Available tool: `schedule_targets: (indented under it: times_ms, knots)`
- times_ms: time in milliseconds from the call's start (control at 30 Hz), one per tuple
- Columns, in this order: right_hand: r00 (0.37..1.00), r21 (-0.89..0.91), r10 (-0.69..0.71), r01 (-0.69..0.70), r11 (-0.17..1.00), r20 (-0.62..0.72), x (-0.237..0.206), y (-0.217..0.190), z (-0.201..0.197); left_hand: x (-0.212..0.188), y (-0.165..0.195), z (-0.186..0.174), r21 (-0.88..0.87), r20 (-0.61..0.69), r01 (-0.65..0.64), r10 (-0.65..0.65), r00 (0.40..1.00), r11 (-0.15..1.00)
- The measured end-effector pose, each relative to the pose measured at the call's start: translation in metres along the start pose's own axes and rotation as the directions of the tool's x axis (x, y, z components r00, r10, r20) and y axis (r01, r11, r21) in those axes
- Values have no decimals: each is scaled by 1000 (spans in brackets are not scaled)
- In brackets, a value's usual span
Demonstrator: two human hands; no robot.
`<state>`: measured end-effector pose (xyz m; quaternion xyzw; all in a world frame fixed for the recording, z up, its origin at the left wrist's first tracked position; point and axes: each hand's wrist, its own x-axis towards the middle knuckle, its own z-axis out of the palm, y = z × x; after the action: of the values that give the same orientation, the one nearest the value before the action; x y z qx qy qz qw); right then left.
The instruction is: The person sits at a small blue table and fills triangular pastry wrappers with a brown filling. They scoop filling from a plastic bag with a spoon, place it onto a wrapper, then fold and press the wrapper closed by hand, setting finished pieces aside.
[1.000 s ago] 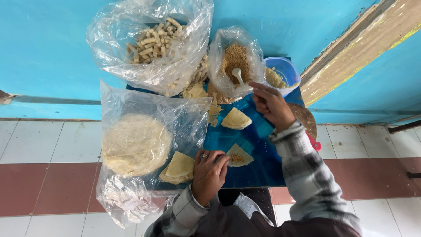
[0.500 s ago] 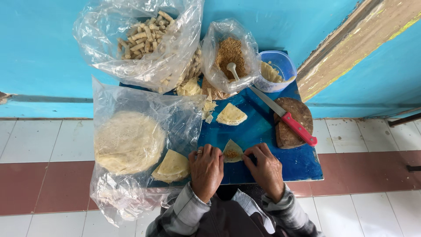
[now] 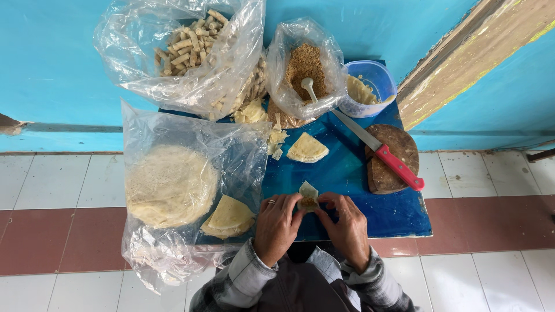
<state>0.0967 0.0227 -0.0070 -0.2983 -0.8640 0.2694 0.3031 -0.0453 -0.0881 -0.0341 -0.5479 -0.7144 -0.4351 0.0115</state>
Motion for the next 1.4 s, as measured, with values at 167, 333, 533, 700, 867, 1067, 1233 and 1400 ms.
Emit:
schedule_targets:
  times_ms: [167, 333, 533, 700, 867, 1067, 1233, 1400]
  knots:
    - [988, -110, -149, 154, 982, 46, -1, -2, -4, -3, -2, 0, 78, 63, -90, 85, 994, 993]
    - [979, -144, -189, 198, 969, 78, 1, -5, -8, -4, -4, -1, 96, 96, -151, 142, 985, 984]
    - [931, -155, -344, 359, 920, 119, 11, -2, -9, 1, -9, 1, 73, 100, -184, 176, 979, 980]
    - [897, -155, -398, 428, 890, 189, 22, 8, -6, 11, -11, 2, -35, 139, -23, 27, 990, 999]
    - [932, -103, -197, 238, 966, 303, 46, 23, 4, 16, -16, 2, -202, 105, 25, -4, 994, 979]
    - [875, 6, 31, -39, 999, 484, 65, 32, 7, 26, -25, 8, -173, 157, 110, -82, 984, 979]
    - [934, -142, -282, 316, 938, 219, 36, 11, 0, 34, -27, 13, -204, 236, 237, -187, 954, 950]
    - [859, -261, -494, 512, 818, 135, 25, -2, -6, 34, -27, 12, -323, 125, 172, -138, 983, 931]
